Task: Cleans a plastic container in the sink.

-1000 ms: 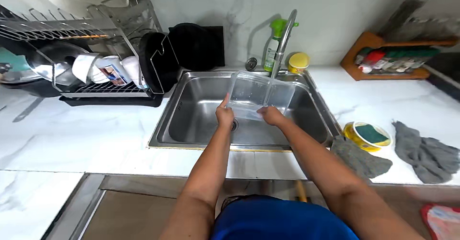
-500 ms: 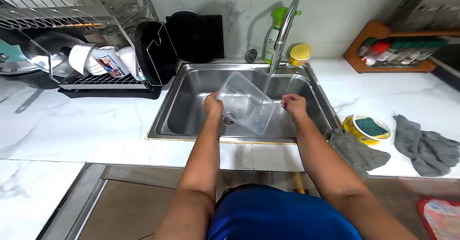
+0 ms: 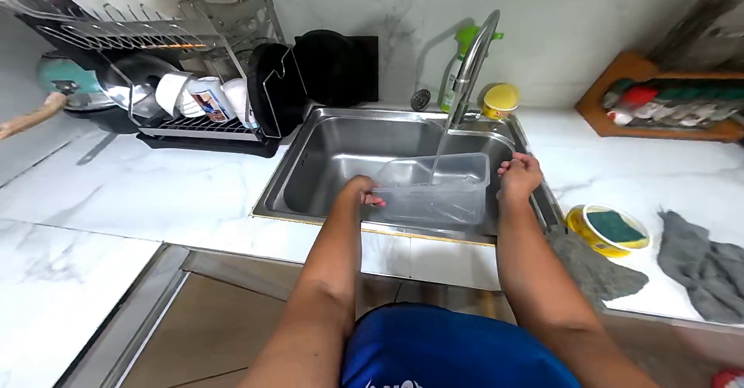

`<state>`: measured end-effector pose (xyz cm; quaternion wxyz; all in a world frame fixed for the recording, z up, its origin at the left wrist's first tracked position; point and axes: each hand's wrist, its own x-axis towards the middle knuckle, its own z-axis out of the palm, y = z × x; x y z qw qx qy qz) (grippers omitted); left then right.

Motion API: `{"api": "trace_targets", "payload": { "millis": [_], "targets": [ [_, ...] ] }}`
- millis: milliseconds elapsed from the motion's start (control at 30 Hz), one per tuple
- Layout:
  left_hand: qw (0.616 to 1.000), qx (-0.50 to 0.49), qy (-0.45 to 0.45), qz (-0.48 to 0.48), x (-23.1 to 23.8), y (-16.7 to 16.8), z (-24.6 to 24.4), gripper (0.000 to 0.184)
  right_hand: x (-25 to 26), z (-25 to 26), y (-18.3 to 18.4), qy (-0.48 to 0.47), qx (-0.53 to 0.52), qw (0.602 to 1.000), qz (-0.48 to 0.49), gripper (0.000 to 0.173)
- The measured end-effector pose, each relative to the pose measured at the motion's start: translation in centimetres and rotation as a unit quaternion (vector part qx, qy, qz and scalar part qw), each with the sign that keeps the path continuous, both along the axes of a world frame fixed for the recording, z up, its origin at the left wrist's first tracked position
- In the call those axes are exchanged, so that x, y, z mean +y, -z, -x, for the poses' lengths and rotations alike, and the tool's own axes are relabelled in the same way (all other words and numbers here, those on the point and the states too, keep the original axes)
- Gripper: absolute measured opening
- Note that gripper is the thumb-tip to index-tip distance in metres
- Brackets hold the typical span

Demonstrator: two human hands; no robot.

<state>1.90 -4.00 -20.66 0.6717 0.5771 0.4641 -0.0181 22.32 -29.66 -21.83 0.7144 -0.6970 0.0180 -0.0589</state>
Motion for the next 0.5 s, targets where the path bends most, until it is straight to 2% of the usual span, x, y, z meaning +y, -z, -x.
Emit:
{"api": "trace_targets", "payload": {
  "millis": [67,133,233,300,367,433,500],
  "targets": [
    [1.000,-0.009,0.005,0.009,-0.2,-0.2,-0.3,0.032,-0.2,0.0,-0.3,0.013,0.012,1.000,-0.018,0.025],
    [0.998,-0.058,-0.003,-0.023,0.1,0.4,-0.4,0.033,-0.3,-0.1,-0.2,0.015,0.018,0.999,-0.029,0.024],
    [0.979,-0.108,-0.011,-0.172,1.1,-0.5,-0.2,0.043,-0.2,-0.2,-0.1,0.001,0.025,0.999,-0.032,0.025],
    [0.942,-0.106,-0.008,-0.317,2.2,-1.9,0.1,0.044,0.0,-0.1,0.0,-0.015,0.022,0.999,-0.027,0.025],
    [0.889,-0.090,-0.006,-0.450,3.3,-3.3,0.5,0.041,0.2,-0.2,0.2,-0.033,0.023,0.999,-0.011,0.024],
    [0.843,-0.082,-0.021,-0.531,4.5,-3.7,0.9,0.043,0.4,-0.2,0.3,-0.055,0.025,0.998,0.012,0.025],
    [0.815,-0.094,-0.053,-0.569,5.6,-3.4,1.2,0.046,0.8,-0.1,0.3,-0.070,0.019,0.997,0.028,0.025]
  ]
}}
